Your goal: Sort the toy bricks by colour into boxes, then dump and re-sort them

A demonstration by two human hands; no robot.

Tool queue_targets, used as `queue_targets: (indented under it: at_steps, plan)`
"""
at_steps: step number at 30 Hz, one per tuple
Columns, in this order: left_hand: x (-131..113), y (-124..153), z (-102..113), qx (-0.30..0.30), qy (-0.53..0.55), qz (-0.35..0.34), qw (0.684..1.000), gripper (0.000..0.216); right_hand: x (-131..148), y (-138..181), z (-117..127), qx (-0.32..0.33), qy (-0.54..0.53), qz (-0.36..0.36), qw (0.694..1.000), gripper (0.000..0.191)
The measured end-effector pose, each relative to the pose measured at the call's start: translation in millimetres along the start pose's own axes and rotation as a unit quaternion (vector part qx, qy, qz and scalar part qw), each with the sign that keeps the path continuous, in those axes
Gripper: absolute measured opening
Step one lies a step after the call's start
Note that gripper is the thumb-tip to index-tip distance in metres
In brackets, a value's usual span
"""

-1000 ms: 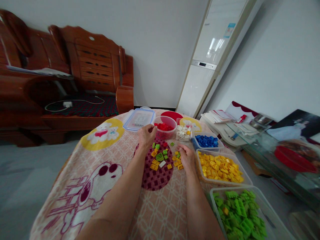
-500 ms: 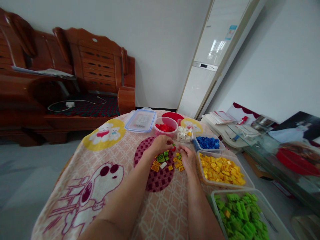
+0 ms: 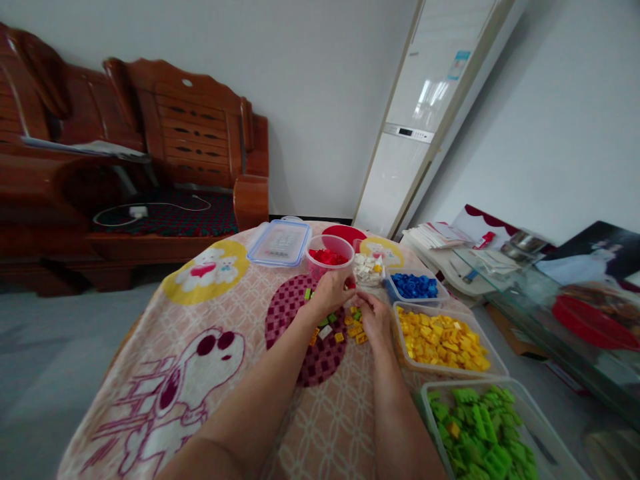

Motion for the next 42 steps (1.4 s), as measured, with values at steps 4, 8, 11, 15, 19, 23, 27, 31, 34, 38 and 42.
queue_targets:
  at_steps: [4,8,11,15,19,23,27,31,34,38,42]
  plan:
    - [-4.2,-8.5,18.7,-0.142,0.073,0.065,0.985,0.013,-4.8,-0.2,-0.9,-0.002,0.014,-0.012,1.000,0.034]
    - [6.8,-11.5,29.8,-0.230,0.084,0.144,0.959,0.020,-6.3,-0.3,-1.5,-0.002,0.013,-0.024,1.000,0.035]
    - [15.6,-13.7,32.2,-0.217,0.071,0.160,0.960,0.032,-4.4,-0.3,-0.9,-0.001,0.020,-0.019,1.000,0.035]
    - [22.9,-15.2,41.5,-0.232,0.038,0.149,0.961,0.033,-2.0,0.5,0.8,-0.002,0.022,-0.012,1.000,0.035]
    - [33.9,-9.5,58.4,-0.293,-0.001,0.174,0.940,0.026,0.9,3.0,0.5,0.013,0.013,0.007,1.000,0.036]
    - [55.2,4.2,64.2,-0.273,-0.065,0.229,0.932,0.025,1.1,3.5,-6.5,0.051,0.019,0.058,0.997,0.040]
    - [73.9,15.7,48.7,-0.129,-0.127,0.244,0.953,0.025,-3.5,-2.0,-21.9,0.082,0.041,0.120,0.989,0.044]
    - [69.7,19.1,24.5,-0.005,-0.056,0.126,0.990,0.024,-4.3,-7.5,-37.5,0.089,0.078,0.175,0.977,0.042]
    - [58.7,22.0,12.3,0.039,0.000,0.045,0.998,0.029,-1.8,-7.6,-41.5,0.102,0.071,0.189,0.974,0.035]
    - [47.0,31.4,7.2,0.062,0.026,0.019,0.998,0.028,2.6,-3.2,-33.8,0.101,0.038,0.159,0.981,0.028]
    - [34.6,49.0,9.6,0.075,0.059,0.033,0.995,0.031,8.6,7.0,-21.2,0.075,0.019,0.122,0.989,0.026]
Point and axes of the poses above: each hand's wrist, its own y-axis away from the middle knuckle, its own z-axis out of the back of the hand, x = y × z, the point moved 3 cm from there along -y, towards the middle knuckle, and after that the axes turned 14 degrees about -x, right-handed, at the moved point
